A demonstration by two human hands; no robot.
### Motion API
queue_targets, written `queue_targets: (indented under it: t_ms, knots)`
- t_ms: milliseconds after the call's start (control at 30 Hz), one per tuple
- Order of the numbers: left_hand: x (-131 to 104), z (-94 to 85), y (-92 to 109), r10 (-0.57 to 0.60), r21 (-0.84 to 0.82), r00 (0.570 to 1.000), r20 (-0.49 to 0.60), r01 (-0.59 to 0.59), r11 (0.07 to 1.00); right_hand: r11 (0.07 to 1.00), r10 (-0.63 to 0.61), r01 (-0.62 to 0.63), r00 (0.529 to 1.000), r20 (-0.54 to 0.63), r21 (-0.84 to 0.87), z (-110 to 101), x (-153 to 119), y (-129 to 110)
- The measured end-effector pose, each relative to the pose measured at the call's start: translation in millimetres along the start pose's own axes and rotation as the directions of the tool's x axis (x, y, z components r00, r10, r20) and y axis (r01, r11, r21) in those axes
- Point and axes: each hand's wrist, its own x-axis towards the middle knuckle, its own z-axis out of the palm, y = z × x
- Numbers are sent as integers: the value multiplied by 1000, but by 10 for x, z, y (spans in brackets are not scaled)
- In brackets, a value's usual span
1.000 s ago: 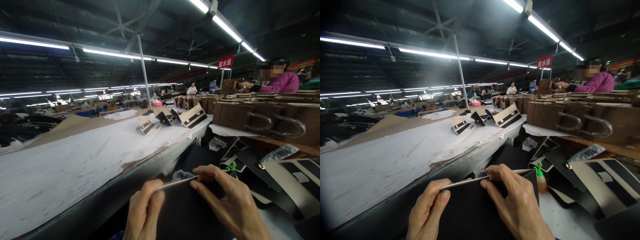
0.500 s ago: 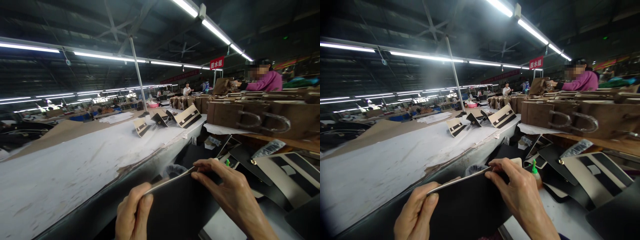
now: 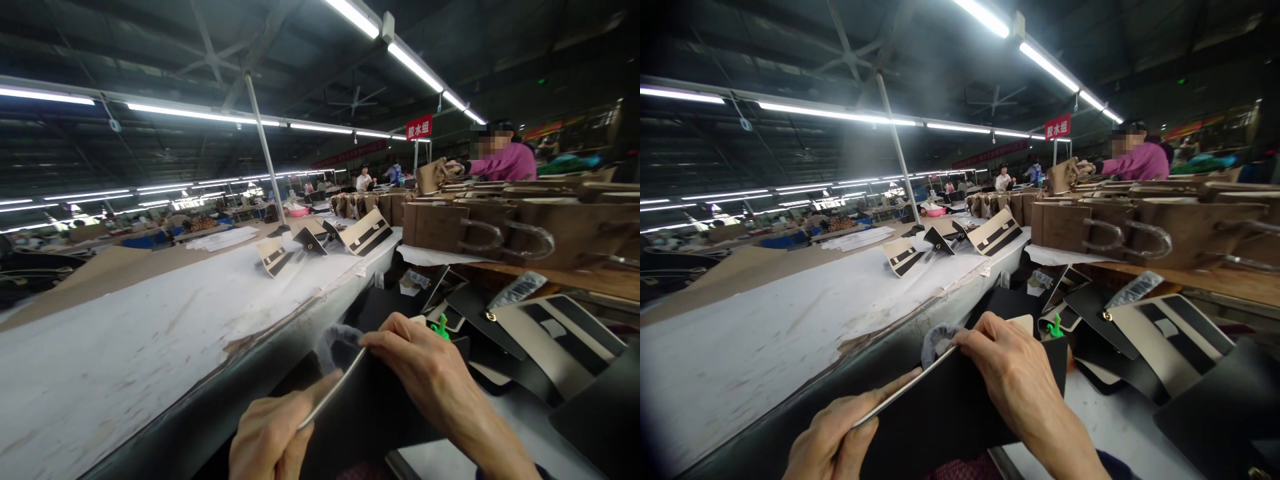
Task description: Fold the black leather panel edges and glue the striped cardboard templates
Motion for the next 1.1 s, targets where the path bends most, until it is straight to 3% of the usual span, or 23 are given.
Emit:
queue_targets:
  t_ms: [133, 267, 333, 467, 533, 600, 700, 800, 900, 967, 1100]
  knots:
    - [140, -150, -134, 10, 132, 977, 212, -38, 991, 993, -8, 8, 1000, 6, -114, 112, 12, 1]
    - [227, -166, -295, -61, 345, 891, 450, -110, 932, 982, -6, 12, 999, 32, -188, 306, 28, 4]
    - [246, -21, -270, -204, 506, 819, 536, -118, 854, 981, -19, 27, 999, 41, -192, 405, 27, -12]
    - [340, 387, -45, -551, 705, 593, 587, -41, 708, 982, -59, 62, 998, 27, -176, 517, 20, -91]
    - [397, 494, 24, -624, 754, 551, 554, -13, 657, 981, -77, 77, 997, 10, -180, 498, 22, -124]
    - [423, 479, -12, -614, 747, 574, 542, 5, 665, 976, -103, 97, 994, -20, -197, 417, 23, -125]
    - [389, 280, -248, -552, 692, 666, 501, 74, 718, 970, -137, 115, 986, -93, -213, 207, 5, -40]
    - [340, 30, -503, -406, 562, 798, 445, 103, 820, 988, -83, 62, 985, -149, -145, 3, -25, 141]
    - [348, -132, -572, -212, 458, 925, 314, 48, 887, 995, 90, -84, 982, -166, 44, -71, -24, 350]
    - [377, -180, -517, -121, 417, 960, 253, 5, 909, 956, 228, -192, 962, -151, 223, -38, 2, 459]
    - [406, -221, -360, -43, 294, 960, 275, -42, 955, 821, 400, -302, 909, -112, 484, 77, 70, 551]
